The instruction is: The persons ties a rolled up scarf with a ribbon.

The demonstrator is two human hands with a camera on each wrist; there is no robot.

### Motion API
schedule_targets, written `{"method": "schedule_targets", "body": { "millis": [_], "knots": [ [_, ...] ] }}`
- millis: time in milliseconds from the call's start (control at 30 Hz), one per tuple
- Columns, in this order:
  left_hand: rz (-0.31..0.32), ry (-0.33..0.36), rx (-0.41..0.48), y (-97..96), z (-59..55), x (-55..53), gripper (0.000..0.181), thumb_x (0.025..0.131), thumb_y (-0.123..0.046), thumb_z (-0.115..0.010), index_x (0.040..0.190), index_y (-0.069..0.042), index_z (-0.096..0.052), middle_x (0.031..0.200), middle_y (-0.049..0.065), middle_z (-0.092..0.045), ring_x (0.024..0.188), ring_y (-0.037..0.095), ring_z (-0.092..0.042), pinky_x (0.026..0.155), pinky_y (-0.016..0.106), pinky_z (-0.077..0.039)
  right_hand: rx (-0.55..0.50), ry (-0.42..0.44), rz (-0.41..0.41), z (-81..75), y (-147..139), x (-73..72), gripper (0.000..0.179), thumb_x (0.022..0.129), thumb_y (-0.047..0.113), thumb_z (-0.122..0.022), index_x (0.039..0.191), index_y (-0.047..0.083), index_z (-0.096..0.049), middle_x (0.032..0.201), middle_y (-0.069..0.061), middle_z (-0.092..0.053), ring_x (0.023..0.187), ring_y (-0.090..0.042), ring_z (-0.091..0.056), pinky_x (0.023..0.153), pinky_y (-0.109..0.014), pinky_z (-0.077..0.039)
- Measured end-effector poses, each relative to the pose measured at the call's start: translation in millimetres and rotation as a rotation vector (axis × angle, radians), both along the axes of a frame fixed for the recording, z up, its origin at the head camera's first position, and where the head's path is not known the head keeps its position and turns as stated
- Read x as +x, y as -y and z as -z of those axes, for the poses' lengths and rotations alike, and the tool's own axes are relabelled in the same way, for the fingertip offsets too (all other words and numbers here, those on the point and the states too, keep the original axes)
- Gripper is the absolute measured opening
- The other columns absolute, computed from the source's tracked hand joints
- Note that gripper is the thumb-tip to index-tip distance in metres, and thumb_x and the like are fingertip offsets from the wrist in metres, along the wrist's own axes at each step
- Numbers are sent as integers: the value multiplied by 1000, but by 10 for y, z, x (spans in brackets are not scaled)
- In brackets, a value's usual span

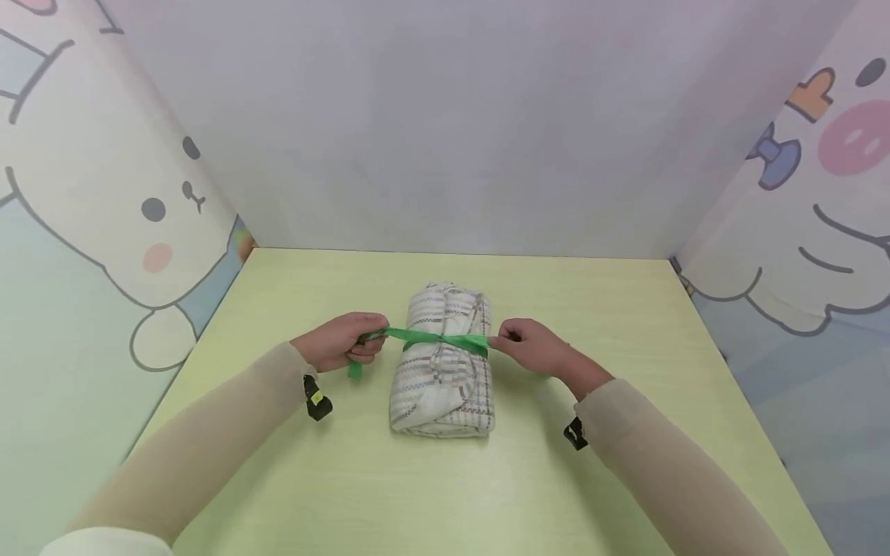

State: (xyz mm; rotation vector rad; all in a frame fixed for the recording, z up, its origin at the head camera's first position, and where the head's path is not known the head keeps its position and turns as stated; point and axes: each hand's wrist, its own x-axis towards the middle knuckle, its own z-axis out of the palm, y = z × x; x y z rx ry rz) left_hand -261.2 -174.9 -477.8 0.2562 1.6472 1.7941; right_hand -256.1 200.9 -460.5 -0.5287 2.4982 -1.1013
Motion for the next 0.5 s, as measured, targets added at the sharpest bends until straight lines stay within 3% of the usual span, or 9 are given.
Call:
{"method": "schedule_targets", "body": {
  "millis": [133,267,400,500],
  "knots": [
    [11,-15,-31,-13,-32,-6,25,112,-22,-47,106,0,-58,87,9,-58,73,18,-51,68,28,-45,9,-8,3,-1,-5,5,36,105,35,-62,82,9,-53,70,-2,-42,62,-21,-39,64,-38,-37],
    [19,-78,-136,-68,-77,16,26,107,-20,-59,122,1,-60,97,9,-60,85,21,-53,77,31,-48,8,-9,-2,7,-3,0,35,105,33,-62,82,9,-52,69,-2,-42,62,-21,-39,64,-38,-37],
    [73,-247,-359,-167,-108,80,37,95,-30,-77,123,-10,-64,94,6,-63,85,23,-59,80,36,-52,2,-7,-3,27,6,-10,34,105,32,-62,82,10,-53,69,-2,-42,62,-21,-39,64,-38,-37],
    [103,-400,-511,-269,-111,144,37,90,-33,-83,117,-16,-64,95,3,-65,88,23,-61,82,37,-53,-1,-4,-2,33,7,-10,34,105,33,-63,82,10,-53,69,-2,-42,62,-21,-39,64,-38,-37]
  ]
}}
